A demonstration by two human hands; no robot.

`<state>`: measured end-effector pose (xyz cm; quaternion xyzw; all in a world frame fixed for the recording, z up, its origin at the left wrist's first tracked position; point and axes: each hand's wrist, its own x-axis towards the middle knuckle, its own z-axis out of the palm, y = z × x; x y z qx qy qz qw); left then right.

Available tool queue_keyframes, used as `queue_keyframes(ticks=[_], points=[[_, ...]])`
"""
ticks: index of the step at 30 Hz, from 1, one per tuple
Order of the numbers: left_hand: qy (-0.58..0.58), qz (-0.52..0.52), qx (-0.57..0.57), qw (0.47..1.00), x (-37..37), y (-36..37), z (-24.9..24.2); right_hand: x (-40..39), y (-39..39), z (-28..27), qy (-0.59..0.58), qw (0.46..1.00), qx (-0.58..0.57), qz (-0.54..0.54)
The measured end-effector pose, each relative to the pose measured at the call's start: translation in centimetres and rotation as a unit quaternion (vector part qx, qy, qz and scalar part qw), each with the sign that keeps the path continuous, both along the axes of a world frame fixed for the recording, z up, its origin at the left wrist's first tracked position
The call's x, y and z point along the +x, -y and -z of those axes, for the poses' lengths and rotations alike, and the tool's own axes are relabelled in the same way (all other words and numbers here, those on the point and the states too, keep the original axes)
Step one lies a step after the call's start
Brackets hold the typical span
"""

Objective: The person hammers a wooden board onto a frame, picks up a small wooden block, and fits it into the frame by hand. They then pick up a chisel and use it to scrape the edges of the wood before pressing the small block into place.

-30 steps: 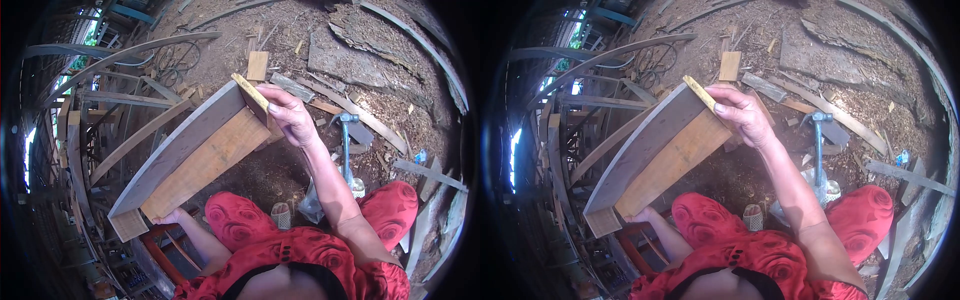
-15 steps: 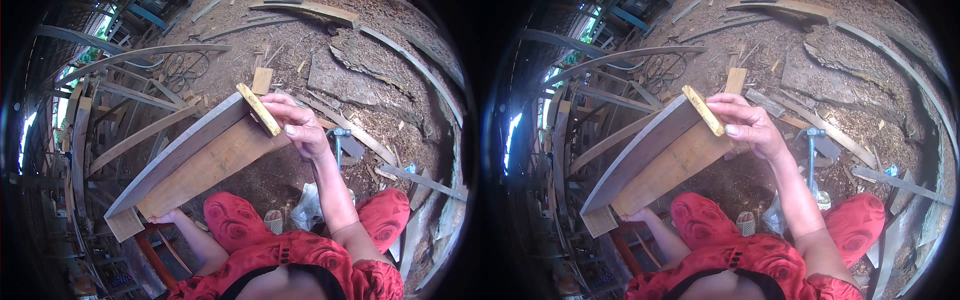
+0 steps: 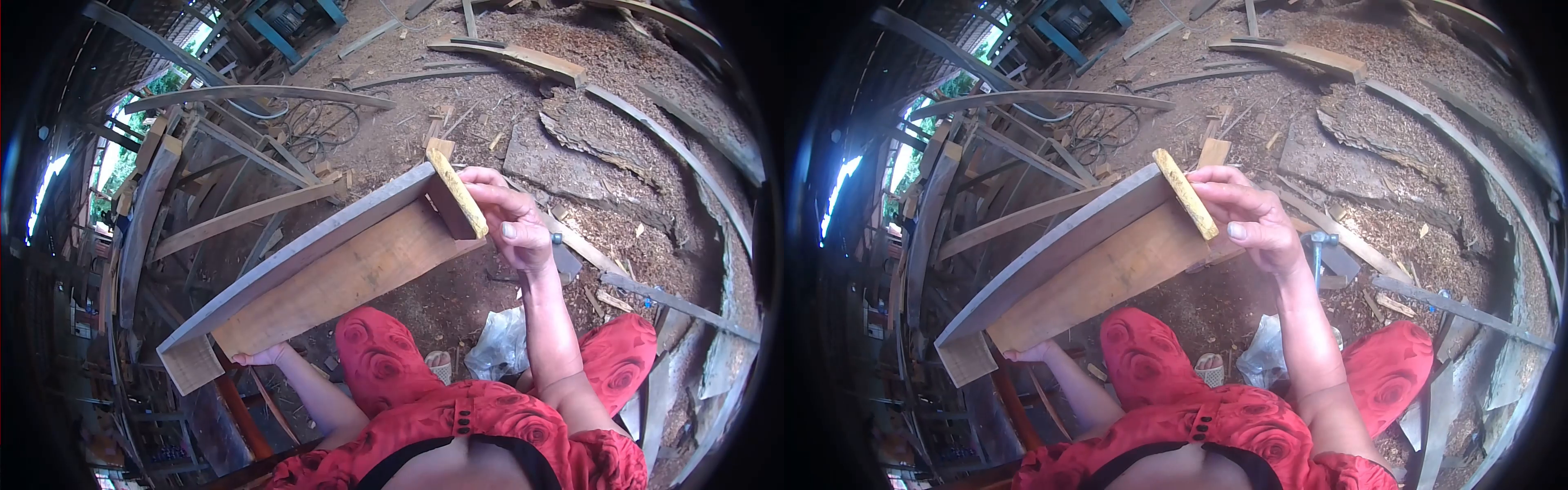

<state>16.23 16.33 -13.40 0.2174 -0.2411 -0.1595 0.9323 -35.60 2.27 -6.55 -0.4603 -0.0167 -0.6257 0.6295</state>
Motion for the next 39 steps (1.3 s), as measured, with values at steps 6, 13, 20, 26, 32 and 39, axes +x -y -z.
queue_keyframes(ticks=[6, 13, 20, 26, 32, 39], points=[[-0.032, 0.035, -0.040, 0.998, -0.9, -1.0, -1.1, -0.3, -1.5, -0.9, -0.027, 0.999, 0.021, 0.019], [-0.063, 0.054, -0.034, 0.996, -3.0, -1.0, -1.5, -0.8, -2.9, -1.4, -0.074, 0.994, 0.052, 0.061], [-0.140, 0.104, -0.025, 0.984, -8.0, -1.2, -5.3, -1.2, -2.8, 0.5, -0.081, 0.990, 0.098, 0.060], [-0.085, 0.232, -0.051, 0.968, -8.8, -2.2, -6.0, -1.4, -1.7, 5.0, -0.068, 0.976, 0.187, 0.084], [-0.051, 0.234, 0.029, 0.971, -7.9, -3.1, -5.5, -1.2, -0.8, 9.7, -0.056, 0.964, 0.257, 0.041], [0.028, 0.191, 0.031, 0.981, -8.2, -3.0, -8.0, 1.3, -1.5, 8.3, 0.020, 0.946, 0.321, 0.039]])
